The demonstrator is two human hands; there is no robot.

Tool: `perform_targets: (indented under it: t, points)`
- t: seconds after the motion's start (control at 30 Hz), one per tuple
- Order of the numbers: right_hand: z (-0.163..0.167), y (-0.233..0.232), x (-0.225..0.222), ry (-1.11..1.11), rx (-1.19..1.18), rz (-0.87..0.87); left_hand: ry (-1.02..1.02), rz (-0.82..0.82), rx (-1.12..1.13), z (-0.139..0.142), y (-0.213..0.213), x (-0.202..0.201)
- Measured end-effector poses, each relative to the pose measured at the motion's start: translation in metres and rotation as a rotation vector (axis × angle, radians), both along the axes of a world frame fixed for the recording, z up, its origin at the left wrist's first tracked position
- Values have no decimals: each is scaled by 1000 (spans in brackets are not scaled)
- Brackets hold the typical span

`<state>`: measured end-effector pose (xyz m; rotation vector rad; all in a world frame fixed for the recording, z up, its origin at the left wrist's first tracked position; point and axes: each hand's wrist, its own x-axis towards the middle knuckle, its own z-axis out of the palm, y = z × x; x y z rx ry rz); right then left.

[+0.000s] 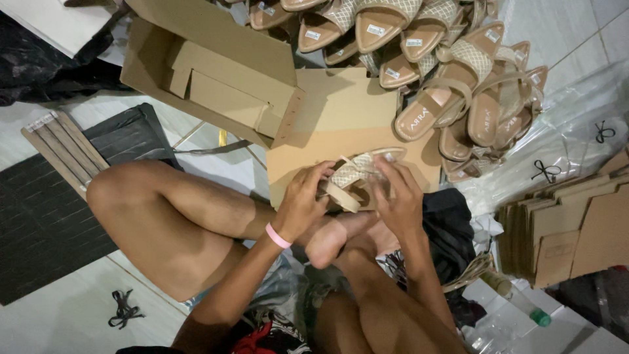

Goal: The person sits on the floor and ties the straps of beige sandals. They handle the straps with both hands, adjusting and securing them on the footwear while surrounded by boxes and other sandals.

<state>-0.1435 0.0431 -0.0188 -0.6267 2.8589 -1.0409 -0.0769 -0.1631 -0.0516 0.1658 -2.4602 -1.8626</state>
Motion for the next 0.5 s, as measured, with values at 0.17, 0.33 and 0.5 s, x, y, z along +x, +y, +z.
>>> perform_targets:
  t: [0.17, 0.33, 0.5]
  points:
    - [5, 1, 3, 258, 120, 80, -24, 149, 161, -1, 10, 2]
    - [0, 2, 9, 544, 327, 80, 61, 290, 150, -10, 29, -1]
    - [-20, -1, 0, 466, 337, 17, -86, 294, 253, -24, 38, -12]
